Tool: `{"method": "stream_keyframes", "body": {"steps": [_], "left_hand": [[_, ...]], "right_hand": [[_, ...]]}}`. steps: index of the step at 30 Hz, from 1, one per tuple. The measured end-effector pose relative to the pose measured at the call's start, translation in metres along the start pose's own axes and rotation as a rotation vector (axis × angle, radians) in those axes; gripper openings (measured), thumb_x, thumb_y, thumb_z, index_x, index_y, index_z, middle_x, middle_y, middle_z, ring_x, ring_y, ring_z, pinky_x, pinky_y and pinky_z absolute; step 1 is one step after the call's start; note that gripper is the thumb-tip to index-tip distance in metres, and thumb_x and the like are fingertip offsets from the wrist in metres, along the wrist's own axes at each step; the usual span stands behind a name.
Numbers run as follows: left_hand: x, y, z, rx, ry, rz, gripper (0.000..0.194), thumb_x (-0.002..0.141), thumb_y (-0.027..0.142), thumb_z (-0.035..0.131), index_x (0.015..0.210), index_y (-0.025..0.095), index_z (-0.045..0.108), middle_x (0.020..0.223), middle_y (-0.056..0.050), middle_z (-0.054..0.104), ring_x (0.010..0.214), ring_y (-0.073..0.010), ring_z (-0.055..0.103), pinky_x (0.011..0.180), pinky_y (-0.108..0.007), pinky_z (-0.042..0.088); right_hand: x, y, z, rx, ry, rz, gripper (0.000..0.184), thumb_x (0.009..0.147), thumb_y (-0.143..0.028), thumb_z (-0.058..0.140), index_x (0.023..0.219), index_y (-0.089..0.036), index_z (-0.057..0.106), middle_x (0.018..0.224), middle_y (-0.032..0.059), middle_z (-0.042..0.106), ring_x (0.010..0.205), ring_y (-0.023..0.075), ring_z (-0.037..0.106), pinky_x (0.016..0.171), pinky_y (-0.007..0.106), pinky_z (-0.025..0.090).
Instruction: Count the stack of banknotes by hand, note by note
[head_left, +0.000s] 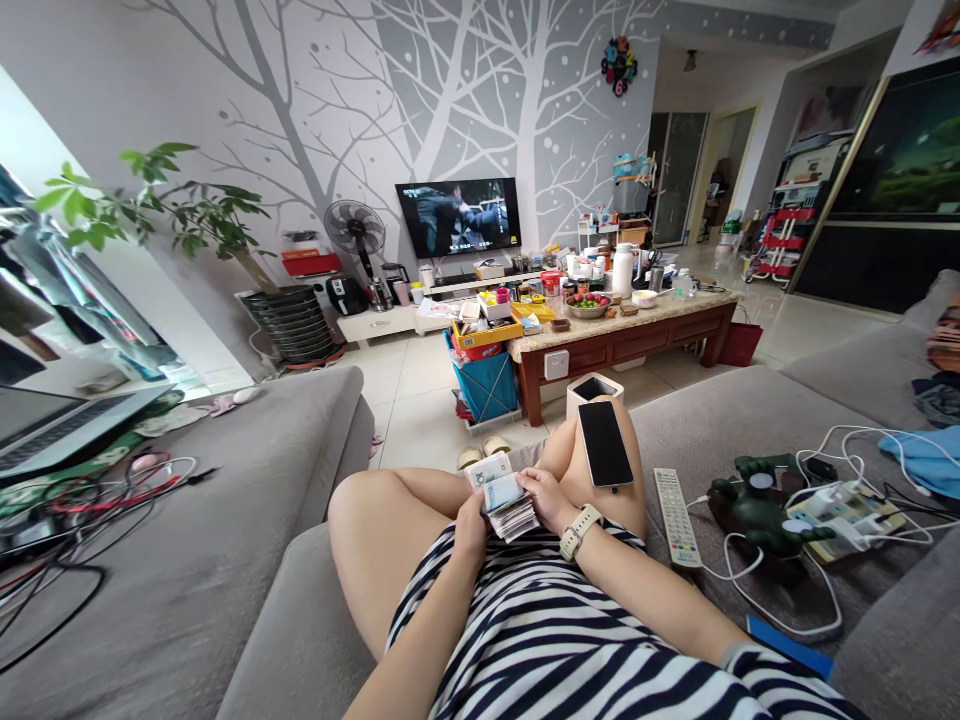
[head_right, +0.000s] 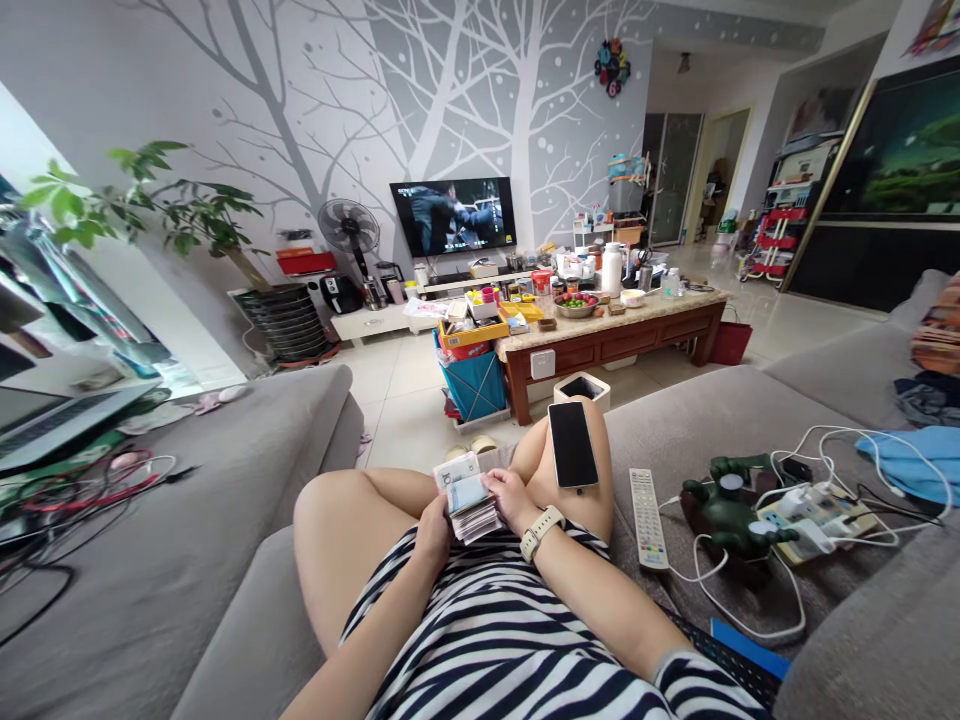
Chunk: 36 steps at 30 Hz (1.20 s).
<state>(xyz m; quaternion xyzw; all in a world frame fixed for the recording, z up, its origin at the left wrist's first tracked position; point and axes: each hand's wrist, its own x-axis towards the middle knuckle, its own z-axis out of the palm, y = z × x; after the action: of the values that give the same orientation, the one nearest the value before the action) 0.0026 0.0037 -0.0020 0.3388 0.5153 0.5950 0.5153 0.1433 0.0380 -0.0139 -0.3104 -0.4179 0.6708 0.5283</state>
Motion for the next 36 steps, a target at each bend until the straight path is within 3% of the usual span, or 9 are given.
{"method": "stream_keyframes", "body": {"steps": [14, 36], "left_hand": [[0.002, -0.003, 0.0, -0.042, -0.006, 0.004, 0.029, 0.074, 0.036, 0.061, 0.085, 0.012, 0.073, 0.083, -0.011, 0.077, 0.084, -0.029, 0.07, 0.074, -0.036, 0.055], [-0.006, 0.006, 0.005, 0.034, 0.049, 0.029, 0.035, 0.069, 0.046, 0.063, 0.075, 0.013, 0.072, 0.074, -0.009, 0.075, 0.083, -0.0284, 0.068, 0.076, -0.035, 0.053]], "right_hand": [[0.0, 0.0, 0.0, -0.01, 0.009, -0.005, 0.039, 0.065, -0.049, 0.074, 0.058, -0.02, 0.048, 0.052, -0.0064, 0.04, 0.05, 0.0109, 0.034, 0.054, 0.025, 0.027], [0.001, 0.003, -0.001, -0.065, 0.009, -0.025, 0.041, 0.069, -0.052, 0.07, 0.059, -0.021, 0.046, 0.051, -0.0058, 0.042, 0.05, 0.0122, 0.038, 0.053, 0.026, 0.03]]}}
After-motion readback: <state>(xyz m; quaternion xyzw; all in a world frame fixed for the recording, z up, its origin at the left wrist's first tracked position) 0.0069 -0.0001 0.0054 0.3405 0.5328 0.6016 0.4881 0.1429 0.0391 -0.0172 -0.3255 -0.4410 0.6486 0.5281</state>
